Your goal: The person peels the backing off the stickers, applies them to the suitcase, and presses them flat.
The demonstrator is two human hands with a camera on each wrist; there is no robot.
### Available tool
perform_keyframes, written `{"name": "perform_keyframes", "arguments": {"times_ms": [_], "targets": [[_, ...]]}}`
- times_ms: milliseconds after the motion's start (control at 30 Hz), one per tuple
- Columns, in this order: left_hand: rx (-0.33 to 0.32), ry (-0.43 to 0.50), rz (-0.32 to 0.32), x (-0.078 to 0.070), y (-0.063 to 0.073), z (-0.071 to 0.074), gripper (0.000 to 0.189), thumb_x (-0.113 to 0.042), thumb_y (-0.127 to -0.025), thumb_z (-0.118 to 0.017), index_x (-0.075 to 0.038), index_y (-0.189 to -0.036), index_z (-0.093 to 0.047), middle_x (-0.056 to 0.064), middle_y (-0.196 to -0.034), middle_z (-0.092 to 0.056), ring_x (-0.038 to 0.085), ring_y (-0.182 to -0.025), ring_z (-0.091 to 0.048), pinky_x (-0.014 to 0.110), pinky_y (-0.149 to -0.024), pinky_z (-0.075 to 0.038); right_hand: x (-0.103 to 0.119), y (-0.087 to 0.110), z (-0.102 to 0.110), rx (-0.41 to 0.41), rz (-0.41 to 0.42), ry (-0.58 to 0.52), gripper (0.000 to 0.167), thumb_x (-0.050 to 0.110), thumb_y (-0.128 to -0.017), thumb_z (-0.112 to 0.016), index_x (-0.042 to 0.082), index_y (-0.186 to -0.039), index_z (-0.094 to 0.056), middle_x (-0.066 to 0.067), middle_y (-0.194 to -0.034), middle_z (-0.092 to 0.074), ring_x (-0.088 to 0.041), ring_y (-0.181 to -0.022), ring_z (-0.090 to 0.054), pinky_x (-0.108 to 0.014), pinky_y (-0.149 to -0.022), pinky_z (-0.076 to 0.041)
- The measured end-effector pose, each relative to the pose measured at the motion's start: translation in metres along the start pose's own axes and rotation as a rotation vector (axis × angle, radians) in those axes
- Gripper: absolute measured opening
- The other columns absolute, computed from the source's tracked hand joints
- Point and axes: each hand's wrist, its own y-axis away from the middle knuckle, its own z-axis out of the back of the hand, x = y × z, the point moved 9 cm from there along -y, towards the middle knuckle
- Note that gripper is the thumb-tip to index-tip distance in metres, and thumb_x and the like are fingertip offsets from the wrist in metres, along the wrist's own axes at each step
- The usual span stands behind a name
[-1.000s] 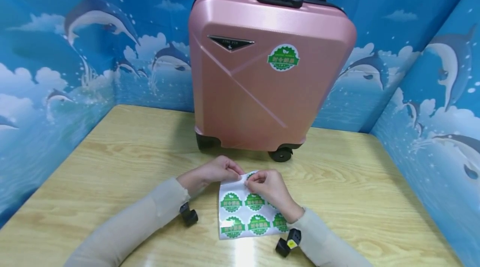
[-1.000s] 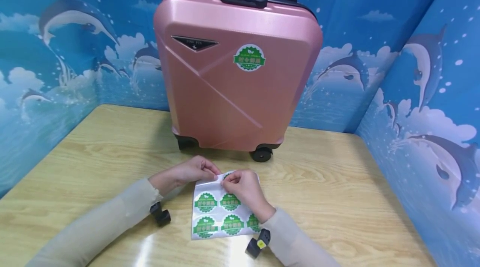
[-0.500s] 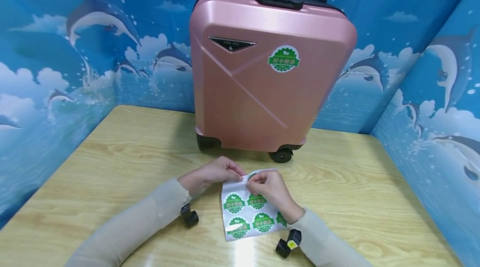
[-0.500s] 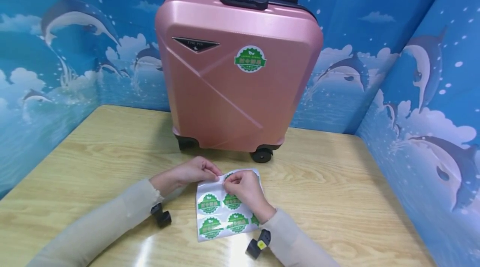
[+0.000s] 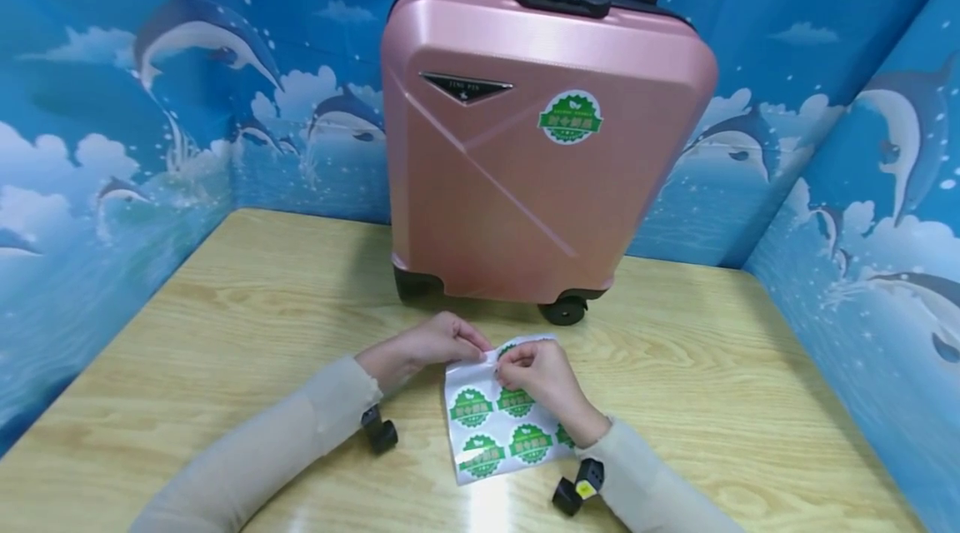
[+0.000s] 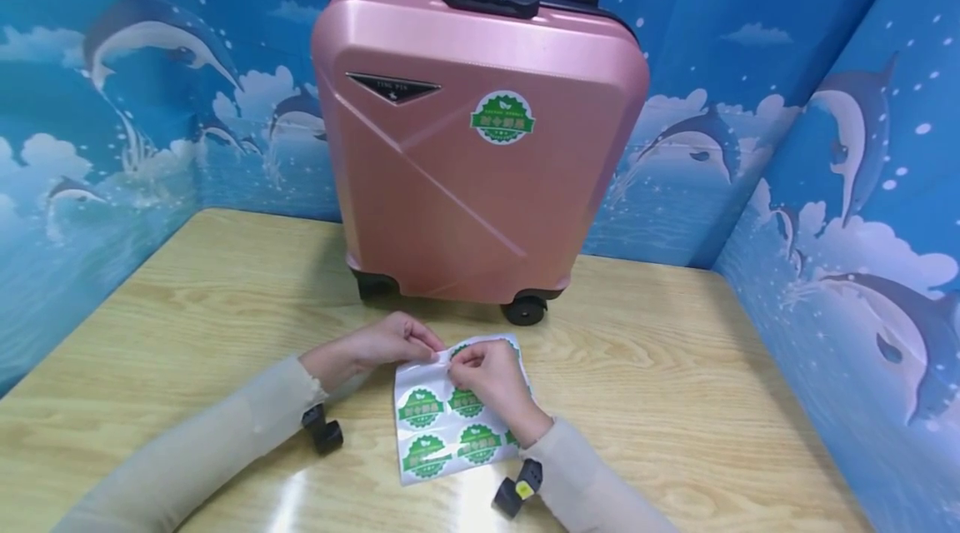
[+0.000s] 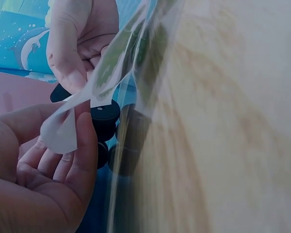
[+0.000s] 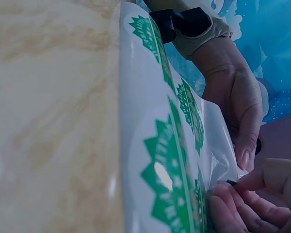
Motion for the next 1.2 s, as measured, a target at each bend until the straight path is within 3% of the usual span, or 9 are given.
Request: {"name": "perform_keyframes", "arguments": {"times_ms": [200,367,533,700,867,1067,1200], "targets": [[0.013,-0.01,-0.01,-0.002,-0.001,0.0,0.018,-0.003,-0.081,-0.069,0.003,-0.097,-0.071,0.007,-0.093,-0.071,0.006,-0.074,-0.054,0.018,-0.066,-0.042,0.005,0.001,0.002,-0.006,0.054,0.026,0.005,0.001,-0.077,-0.066,-0.002,-0.077,-0.07,-0.007,-0.066,-0.067,-0.008,-0.058,-0.059,-0.021,-0.055,-0.05],[0.004,-0.022,0.006,-0.001,0.0,0.002,0.017,-0.005,-0.081,-0.068,0.001,-0.097,-0.072,0.006,-0.094,-0.071,0.009,-0.08,-0.056,0.02,-0.073,-0.043,0.007,0.002,0.003,-0.001,0.063,0.026,0.005,0.0,-0.078,-0.065,-0.001,-0.077,-0.07,-0.007,-0.067,-0.067,-0.009,-0.059,-0.06,-0.022,-0.056,-0.05],[-0.001,-0.015,-0.016,-0.002,0.0,0.007,0.018,-0.004,-0.082,-0.067,0.002,-0.098,-0.071,0.008,-0.093,-0.071,0.009,-0.079,-0.058,0.021,-0.073,-0.044,0.01,0.003,0.006,-0.009,0.062,0.045,0.004,0.001,-0.078,-0.066,0.001,-0.078,-0.07,-0.007,-0.069,-0.068,-0.01,-0.061,-0.06,-0.021,-0.058,-0.05],[0.017,0.001,-0.045,-0.004,0.001,0.009,0.02,-0.003,-0.082,-0.066,0.005,-0.1,-0.069,0.01,-0.092,-0.071,0.008,-0.076,-0.059,0.021,-0.071,-0.045,0.013,0.004,0.007,-0.012,0.029,0.018,0.005,-0.002,-0.079,-0.064,-0.003,-0.08,-0.068,-0.012,-0.072,-0.069,-0.018,-0.064,-0.065,-0.025,-0.06,-0.053],[0.018,-0.002,-0.035,-0.002,0.001,0.011,0.02,-0.003,-0.081,-0.066,0.004,-0.1,-0.07,0.01,-0.093,-0.072,0.008,-0.077,-0.059,0.021,-0.074,-0.045,0.026,0.009,0.006,0.018,0.023,-0.034,0.008,-0.007,-0.081,-0.059,-0.011,-0.083,-0.064,-0.021,-0.076,-0.068,-0.031,-0.07,-0.067,-0.033,-0.062,-0.056],[0.015,0.003,-0.046,-0.004,0.0,0.012,0.02,-0.002,-0.081,-0.067,0.005,-0.1,-0.07,0.01,-0.093,-0.072,0.007,-0.075,-0.059,0.02,-0.071,-0.045,0.02,0.006,0.005,0.042,0.043,-0.083,0.009,-0.005,-0.083,-0.057,-0.01,-0.085,-0.063,-0.019,-0.078,-0.069,-0.026,-0.071,-0.068,-0.03,-0.062,-0.056],[0.02,-0.001,-0.063,-0.005,0.001,0.013,0.019,-0.001,-0.082,-0.067,0.006,-0.1,-0.069,0.011,-0.092,-0.071,0.007,-0.073,-0.059,0.02,-0.07,-0.046,0.035,0.012,0.006,0.044,0.047,-0.071,0.009,-0.006,-0.084,-0.055,-0.011,-0.086,-0.062,-0.022,-0.079,-0.068,-0.028,-0.072,-0.068,-0.03,-0.062,-0.056]]}}
